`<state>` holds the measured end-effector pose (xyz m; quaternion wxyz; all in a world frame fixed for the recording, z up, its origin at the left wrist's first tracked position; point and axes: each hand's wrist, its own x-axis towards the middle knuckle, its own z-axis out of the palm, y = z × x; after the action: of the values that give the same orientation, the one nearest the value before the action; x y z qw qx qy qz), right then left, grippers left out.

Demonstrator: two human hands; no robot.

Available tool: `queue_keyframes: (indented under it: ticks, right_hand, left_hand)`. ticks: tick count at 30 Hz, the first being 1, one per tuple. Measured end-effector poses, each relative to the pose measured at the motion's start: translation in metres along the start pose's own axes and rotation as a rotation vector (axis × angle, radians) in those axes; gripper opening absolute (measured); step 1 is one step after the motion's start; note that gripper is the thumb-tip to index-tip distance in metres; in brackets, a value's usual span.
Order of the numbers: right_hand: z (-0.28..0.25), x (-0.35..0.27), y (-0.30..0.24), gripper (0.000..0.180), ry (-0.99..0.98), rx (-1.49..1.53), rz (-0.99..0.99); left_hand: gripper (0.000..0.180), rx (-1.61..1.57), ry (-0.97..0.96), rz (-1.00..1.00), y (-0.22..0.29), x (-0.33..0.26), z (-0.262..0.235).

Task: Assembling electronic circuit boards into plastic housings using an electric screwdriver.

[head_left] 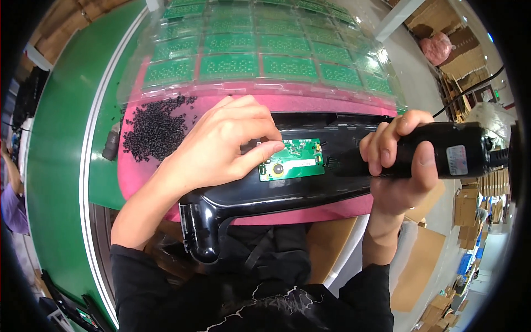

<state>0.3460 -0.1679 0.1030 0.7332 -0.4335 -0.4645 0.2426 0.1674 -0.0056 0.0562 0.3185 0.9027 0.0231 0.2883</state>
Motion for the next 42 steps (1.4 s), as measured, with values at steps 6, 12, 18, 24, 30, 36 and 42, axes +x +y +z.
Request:
queue_keyframes:
  ticks: [6, 12, 18, 24, 30, 36, 42]
  right_hand:
    - [-0.007, 0.0, 0.006, 0.036, -0.006, -0.01, 0.008]
    - [-0.006, 0.006, 0.006, 0.038, -0.029, 0.047, 0.056]
    - [0.002, 0.006, 0.013, 0.039, 0.024, -0.01, 0.055]
    - [0.005, 0.007, 0.017, 0.041, -0.022, 0.006, 0.072]
    - [0.011, 0.001, 0.008, 0.042, -0.032, -0.044, 0.05]
    - [0.023, 0.001, -0.011, 0.037, -0.043, 0.392, -0.122]
    - [0.034, 0.007, -0.019, 0.038, -0.035, 0.424, -0.183]
  left_hand:
    - [0.008, 0.024, -0.008, -0.021, -0.002, 0.0, 0.003]
    - [0.014, 0.041, 0.002, -0.009, -0.004, 0.001, 0.005]
    - [0.015, 0.079, -0.017, -0.02, -0.004, -0.002, 0.005]
    - [0.014, 0.098, 0.01, -0.001, -0.002, -0.002, 0.006]
    - [0.014, 0.082, 0.027, -0.002, -0.004, -0.004, 0.007]
    - [0.013, 0.093, -0.114, 0.016, 0.001, -0.003, 0.001]
    - [0.011, -0.094, 0.009, 0.083, 0.002, 0.002, 0.003]
